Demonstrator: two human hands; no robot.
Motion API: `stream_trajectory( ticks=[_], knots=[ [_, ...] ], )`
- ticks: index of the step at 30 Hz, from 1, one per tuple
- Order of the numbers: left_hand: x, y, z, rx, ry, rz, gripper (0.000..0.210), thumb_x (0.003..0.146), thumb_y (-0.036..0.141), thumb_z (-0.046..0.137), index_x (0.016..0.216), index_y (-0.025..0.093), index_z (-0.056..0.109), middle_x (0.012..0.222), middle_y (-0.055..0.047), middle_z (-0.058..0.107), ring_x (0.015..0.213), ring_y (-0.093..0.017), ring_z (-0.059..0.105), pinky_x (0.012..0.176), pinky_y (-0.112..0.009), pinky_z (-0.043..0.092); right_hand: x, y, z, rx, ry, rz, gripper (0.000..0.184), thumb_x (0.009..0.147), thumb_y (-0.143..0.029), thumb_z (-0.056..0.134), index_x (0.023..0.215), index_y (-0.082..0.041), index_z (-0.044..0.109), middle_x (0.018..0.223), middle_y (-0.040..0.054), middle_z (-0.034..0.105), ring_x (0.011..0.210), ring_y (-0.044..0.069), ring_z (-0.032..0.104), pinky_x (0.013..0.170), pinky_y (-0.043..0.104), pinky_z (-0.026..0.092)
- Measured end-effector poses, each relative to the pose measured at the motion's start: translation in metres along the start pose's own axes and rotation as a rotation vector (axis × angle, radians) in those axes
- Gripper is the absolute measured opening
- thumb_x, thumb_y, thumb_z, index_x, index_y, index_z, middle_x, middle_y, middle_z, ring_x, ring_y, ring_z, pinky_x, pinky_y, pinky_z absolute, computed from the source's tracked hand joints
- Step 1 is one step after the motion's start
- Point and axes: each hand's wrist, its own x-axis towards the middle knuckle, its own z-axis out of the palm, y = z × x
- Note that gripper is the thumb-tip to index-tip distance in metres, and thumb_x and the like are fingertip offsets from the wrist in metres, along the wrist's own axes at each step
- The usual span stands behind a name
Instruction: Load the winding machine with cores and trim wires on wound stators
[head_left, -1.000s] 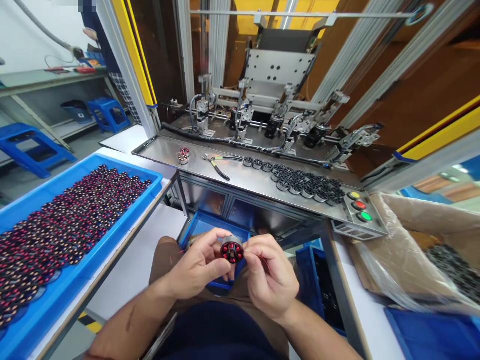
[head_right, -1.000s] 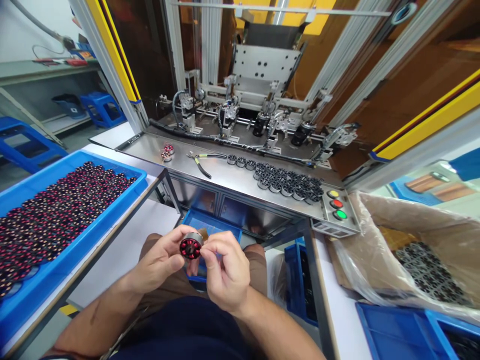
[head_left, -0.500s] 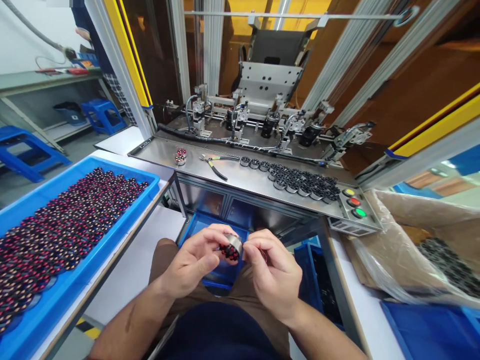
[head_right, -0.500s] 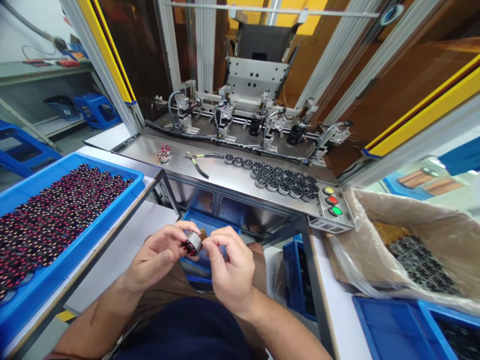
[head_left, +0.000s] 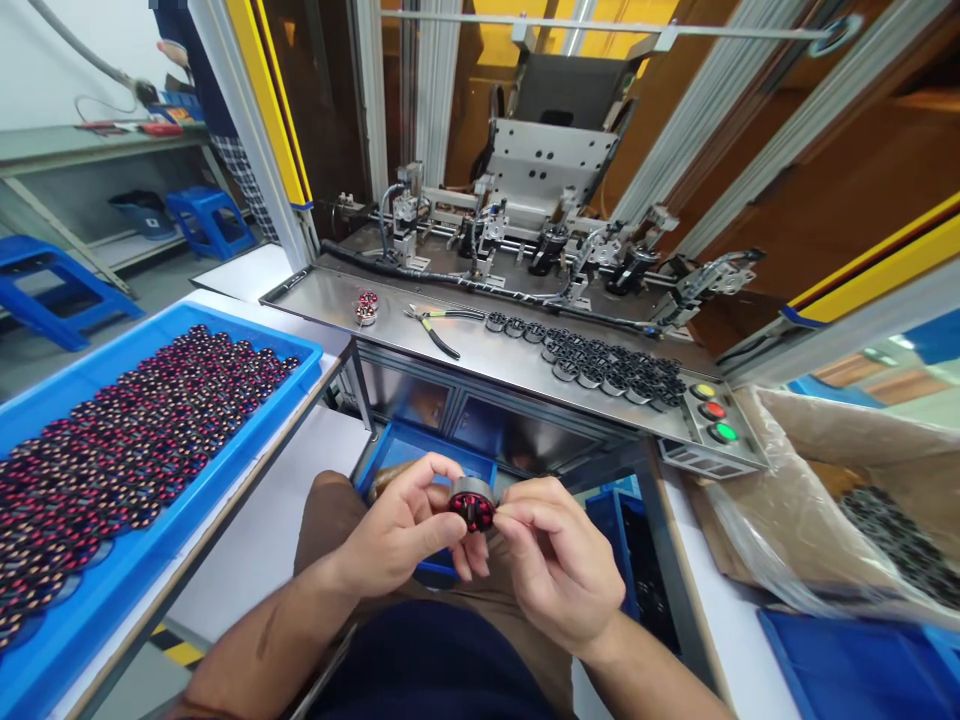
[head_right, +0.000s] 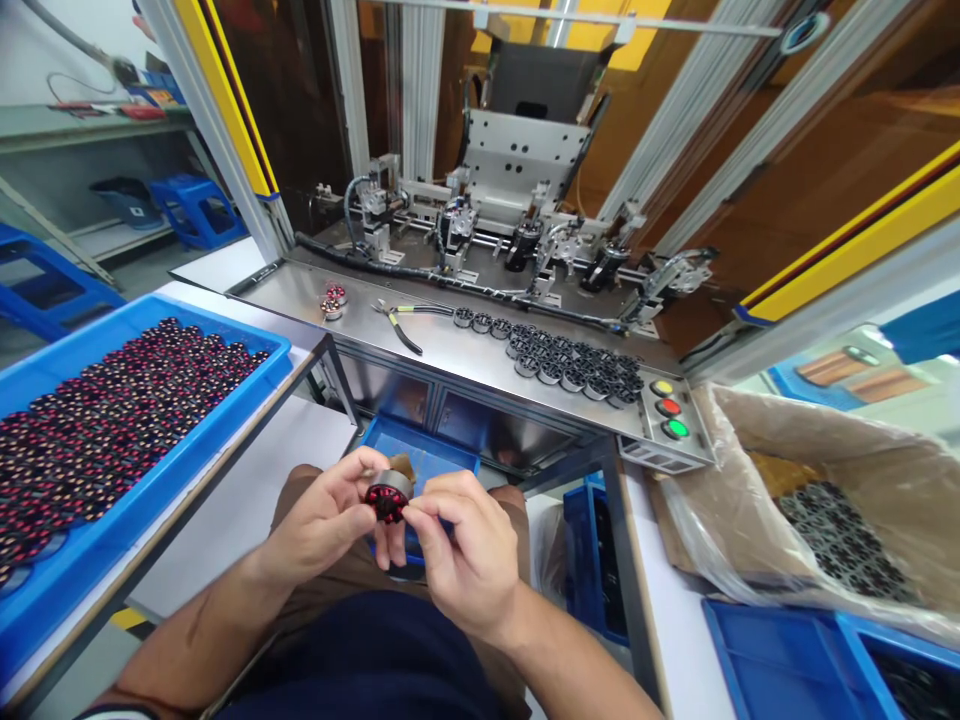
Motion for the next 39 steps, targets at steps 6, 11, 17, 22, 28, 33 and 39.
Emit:
stream_trajectory(
  ticks=[6, 11, 17, 22, 28, 33, 39],
  knots=[
    [-0.001, -0.004, -0.001, 0.405, 0.185, 0.356, 0.032, 0.079, 0.028, 0.08, 0.103, 0.021, 0.059, 0.098, -0.004, 0.068, 0.084, -0.015, 0.071, 0.075, -0.024, 0.059, -0.004, -0.001, 0.011, 0.232, 0.036, 0.329, 0.021, 0.092, -0.018, 0.06, 0.071, -0.019, 0.063, 0.064, 0.0006, 0.058, 0.06, 0.014, 0.056, 0.056, 0.026, 0.045],
    [0.0, -0.002, -0.004, 0.869, 0.213, 0.674, 0.05, 0.073, 0.022, 0.083, 0.116, 0.019, 0.059, 0.1, -0.008, 0.072, 0.094, -0.02, 0.071, 0.086, -0.032, 0.058, -0.008, 0.006, 0.019, 0.599, 0.032, 0.686, 0.034, 0.087, -0.041, 0.068, 0.064, -0.018, 0.062, 0.062, -0.001, 0.055, 0.057, 0.012, 0.05, 0.055, 0.025, 0.042],
    [0.0, 0.007, -0.001, 1.048, 0.203, 0.714, 0.044, 0.075, 0.024, 0.082, 0.114, 0.017, 0.062, 0.095, -0.008, 0.074, 0.09, -0.02, 0.072, 0.082, -0.032, 0.06, -0.011, 0.01, 0.023, 0.795, 0.043, 0.873, 0.033, 0.078, -0.044, 0.078, 0.063, -0.017, 0.066, 0.063, -0.002, 0.055, 0.057, 0.009, 0.048, 0.055, 0.022, 0.042],
    [0.0, 0.009, -0.001, 1.038, 0.181, 0.701, 0.041, 0.076, 0.023, 0.081, 0.112, 0.014, 0.062, 0.095, -0.01, 0.073, 0.09, -0.02, 0.072, 0.083, -0.032, 0.06, -0.013, 0.009, 0.024, 0.798, 0.046, 0.887, 0.033, 0.076, -0.045, 0.079, 0.063, -0.018, 0.066, 0.064, -0.0012, 0.057, 0.057, 0.01, 0.05, 0.054, 0.023, 0.045],
    [-0.002, 0.009, -0.002, 1.009, 0.165, 0.682, 0.043, 0.075, 0.018, 0.081, 0.113, 0.014, 0.063, 0.098, -0.011, 0.073, 0.096, -0.021, 0.071, 0.088, -0.033, 0.058, -0.014, 0.01, 0.024, 0.751, 0.044, 0.823, 0.032, 0.079, -0.042, 0.077, 0.063, -0.018, 0.064, 0.065, -0.0013, 0.056, 0.056, 0.01, 0.051, 0.054, 0.022, 0.046],
    [-0.003, 0.009, -0.002, 0.951, 0.143, 0.657, 0.038, 0.079, 0.005, 0.07, 0.114, 0.017, 0.063, 0.108, -0.011, 0.071, 0.104, -0.02, 0.069, 0.094, -0.034, 0.056, -0.011, 0.011, 0.02, 0.609, 0.016, 0.64, 0.027, 0.09, -0.034, 0.067, 0.069, -0.018, 0.062, 0.064, -0.0013, 0.056, 0.053, 0.01, 0.052, 0.051, 0.024, 0.046],
    [-0.006, 0.003, -0.003, 0.481, 0.075, 0.435, 0.04, 0.071, 0.013, 0.083, 0.106, 0.023, 0.067, 0.121, -0.009, 0.066, 0.115, -0.022, 0.063, 0.1, -0.035, 0.052, -0.001, 0.01, 0.004, 0.169, -0.033, 0.168, 0.014, 0.091, -0.011, 0.058, 0.08, -0.019, 0.063, 0.067, 0.0011, 0.061, 0.063, 0.014, 0.059, 0.056, 0.027, 0.051]
  ],
)
